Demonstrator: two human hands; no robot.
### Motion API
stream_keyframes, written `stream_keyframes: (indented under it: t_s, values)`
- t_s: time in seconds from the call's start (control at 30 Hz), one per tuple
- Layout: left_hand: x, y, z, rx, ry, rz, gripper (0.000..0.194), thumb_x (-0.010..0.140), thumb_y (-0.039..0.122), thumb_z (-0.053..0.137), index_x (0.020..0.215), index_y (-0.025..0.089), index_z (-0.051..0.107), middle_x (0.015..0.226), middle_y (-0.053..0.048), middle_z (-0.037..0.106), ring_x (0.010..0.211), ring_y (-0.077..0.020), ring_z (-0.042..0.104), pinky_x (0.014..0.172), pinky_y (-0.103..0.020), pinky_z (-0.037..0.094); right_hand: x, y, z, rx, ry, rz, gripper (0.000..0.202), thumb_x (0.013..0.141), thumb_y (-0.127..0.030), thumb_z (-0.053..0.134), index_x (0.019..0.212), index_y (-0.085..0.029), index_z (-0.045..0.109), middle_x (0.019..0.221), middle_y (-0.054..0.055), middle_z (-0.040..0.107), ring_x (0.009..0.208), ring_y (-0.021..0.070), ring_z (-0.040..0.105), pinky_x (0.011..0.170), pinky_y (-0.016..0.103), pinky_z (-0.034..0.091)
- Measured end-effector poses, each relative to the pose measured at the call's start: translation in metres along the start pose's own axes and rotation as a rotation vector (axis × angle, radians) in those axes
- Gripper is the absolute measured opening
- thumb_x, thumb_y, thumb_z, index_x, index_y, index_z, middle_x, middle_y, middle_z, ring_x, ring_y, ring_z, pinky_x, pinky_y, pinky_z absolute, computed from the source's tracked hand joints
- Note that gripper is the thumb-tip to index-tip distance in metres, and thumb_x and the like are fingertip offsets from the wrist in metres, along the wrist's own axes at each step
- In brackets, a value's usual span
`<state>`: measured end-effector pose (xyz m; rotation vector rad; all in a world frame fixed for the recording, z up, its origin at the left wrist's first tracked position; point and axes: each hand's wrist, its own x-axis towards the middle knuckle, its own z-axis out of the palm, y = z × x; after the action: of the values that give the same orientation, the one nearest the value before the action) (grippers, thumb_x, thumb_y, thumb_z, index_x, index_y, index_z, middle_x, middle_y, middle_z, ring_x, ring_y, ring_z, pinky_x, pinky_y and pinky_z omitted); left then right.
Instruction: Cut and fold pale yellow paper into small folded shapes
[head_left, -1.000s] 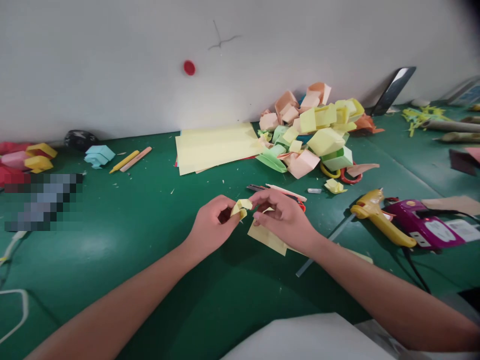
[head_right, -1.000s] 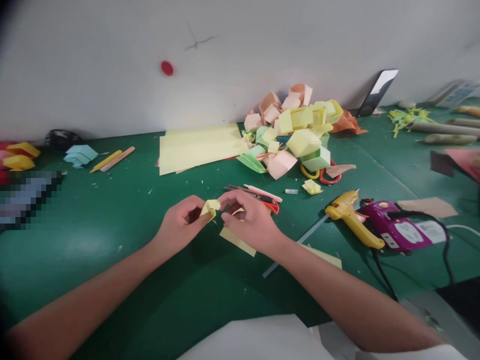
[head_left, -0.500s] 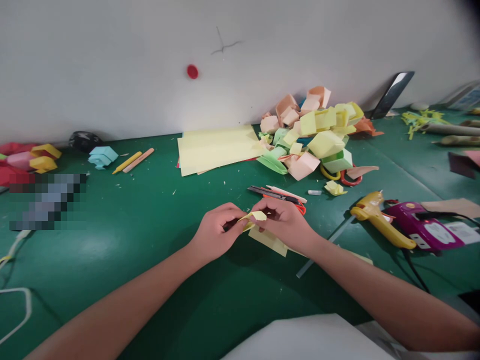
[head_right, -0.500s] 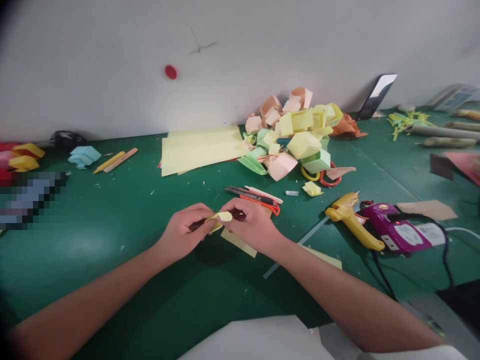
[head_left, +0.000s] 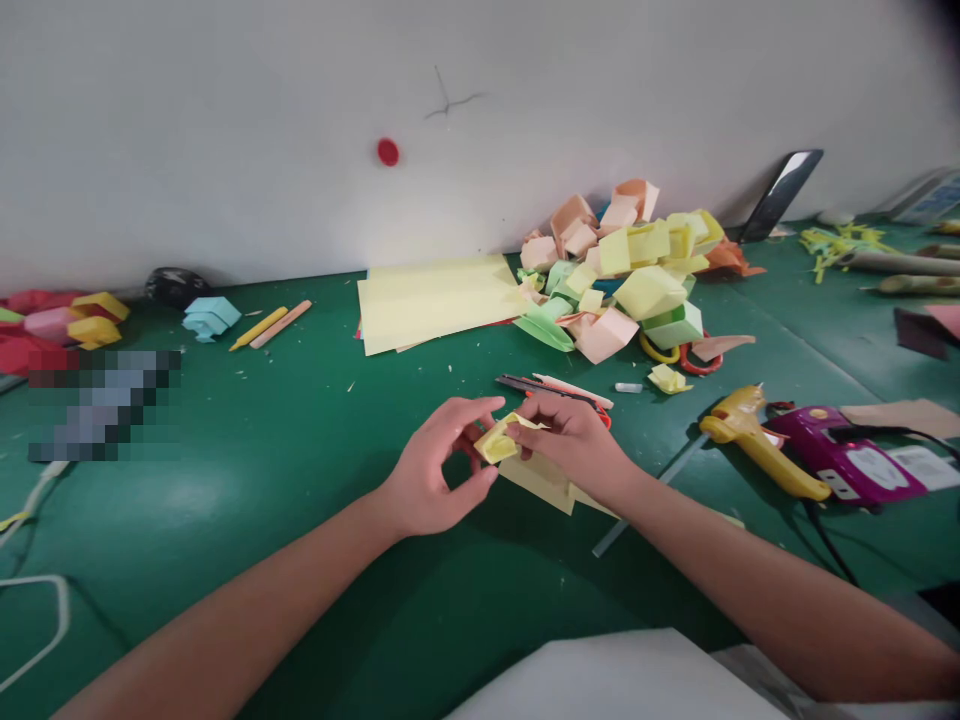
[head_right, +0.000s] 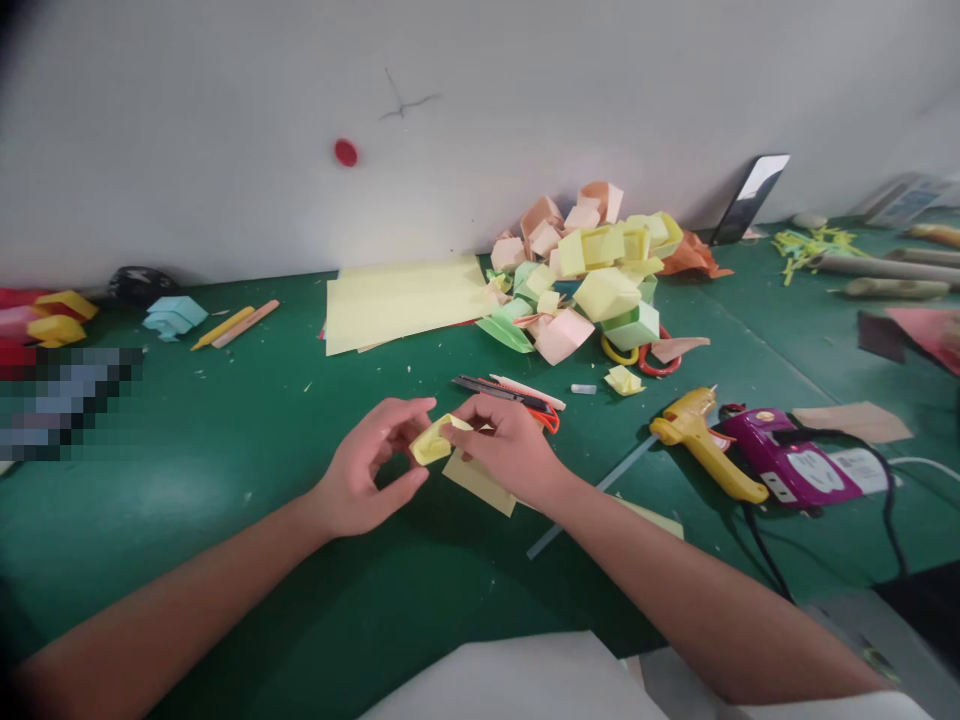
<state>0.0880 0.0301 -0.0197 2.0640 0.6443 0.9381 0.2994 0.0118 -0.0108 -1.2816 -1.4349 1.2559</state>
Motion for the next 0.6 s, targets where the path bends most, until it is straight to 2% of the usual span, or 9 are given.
stream_keyframes:
  t_s: [0.07, 0.17, 0.27, 0.33, 0.4, 0.47, 0.53, 0.6]
  values:
    - [-0.001, 0.001, 0.001, 0.180, -0.050, 0.056, 0.052, 0.095, 0.021, 0.056, 0.145, 0.027, 0.044, 0.112, -0.009, 0.058, 0.087, -0.0161, 0.061, 0.072, -0.026, 0.055, -0.001, 0.002, 0.002, -0.068, -0.045, -0.017, 0.026, 0.082, -0.044, 0.072, 0.076, -0.020, 0.066, 0.068, -0.002, 0.064, 0.062, 0.0140, 0.059, 0.057, 0.027, 0.045]
    - [-0.002, 0.002, 0.003, 0.345, -0.136, 0.064, 0.038, 0.099, 0.016, 0.045, 0.135, 0.025, 0.053, 0.107, -0.007, 0.061, 0.090, -0.0160, 0.063, 0.079, -0.027, 0.054, -0.002, 0.002, 0.004, -0.154, -0.135, -0.069, 0.020, 0.082, -0.039, 0.071, 0.076, -0.020, 0.069, 0.073, 0.000, 0.066, 0.069, 0.0159, 0.061, 0.061, 0.028, 0.047]
    - [-0.003, 0.001, 0.003, 0.398, -0.184, 0.047, 0.024, 0.101, 0.022, 0.044, 0.119, 0.023, 0.059, 0.101, -0.005, 0.064, 0.088, -0.0161, 0.065, 0.078, -0.026, 0.053, -0.003, -0.006, 0.000, -0.187, -0.208, -0.083, 0.016, 0.082, -0.036, 0.071, 0.080, -0.020, 0.071, 0.079, 0.001, 0.069, 0.073, 0.0172, 0.062, 0.065, 0.030, 0.050]
    - [-0.003, 0.000, 0.000, 0.413, -0.183, 0.038, 0.019, 0.103, 0.027, 0.043, 0.109, 0.022, 0.060, 0.096, -0.004, 0.064, 0.083, -0.0152, 0.064, 0.075, -0.026, 0.051, -0.005, -0.013, -0.010, -0.199, -0.233, -0.086, 0.017, 0.083, -0.036, 0.069, 0.090, -0.021, 0.073, 0.085, 0.002, 0.071, 0.075, 0.0178, 0.064, 0.068, 0.030, 0.053]
    - [-0.002, -0.002, -0.004, 0.418, -0.167, 0.043, 0.024, 0.105, 0.035, 0.041, 0.096, 0.021, 0.058, 0.089, -0.002, 0.061, 0.073, -0.0135, 0.059, 0.068, -0.024, 0.048, -0.006, -0.019, -0.024, -0.210, -0.219, -0.127, 0.024, 0.087, -0.037, 0.066, 0.105, -0.022, 0.072, 0.096, 0.004, 0.073, 0.084, 0.0194, 0.067, 0.075, 0.033, 0.056]
    - [0.000, -0.005, -0.008, 0.406, -0.131, 0.053, 0.038, 0.105, 0.049, 0.039, 0.082, 0.020, 0.051, 0.080, -0.001, 0.056, 0.063, -0.0123, 0.051, 0.059, -0.024, 0.042, -0.008, -0.022, -0.039, -0.338, -0.188, -0.203, 0.032, 0.090, -0.038, 0.064, 0.118, -0.025, 0.069, 0.114, 0.007, 0.072, 0.096, 0.0222, 0.068, 0.086, 0.038, 0.057]
    - [0.001, -0.006, -0.011, 0.396, -0.100, 0.051, 0.050, 0.102, 0.061, 0.037, 0.073, 0.021, 0.044, 0.073, 0.001, 0.049, 0.058, -0.0122, 0.043, 0.055, -0.025, 0.036, -0.011, -0.021, -0.048, -0.601, -0.194, -0.251, 0.047, 0.084, -0.039, 0.071, 0.130, -0.028, 0.064, 0.133, 0.008, 0.066, 0.119, 0.0292, 0.062, 0.098, 0.046, 0.053]
    - [0.001, -0.005, -0.012, 0.407, -0.120, 0.031, 0.056, 0.101, 0.066, 0.031, 0.069, 0.021, 0.040, 0.070, 0.001, 0.045, 0.059, -0.0129, 0.041, 0.055, -0.026, 0.034, -0.015, -0.016, -0.049, -0.827, -0.232, -0.280, 0.066, 0.075, -0.039, 0.080, 0.136, -0.026, 0.061, 0.141, 0.011, 0.061, 0.134, 0.0363, 0.052, 0.109, 0.053, 0.044]
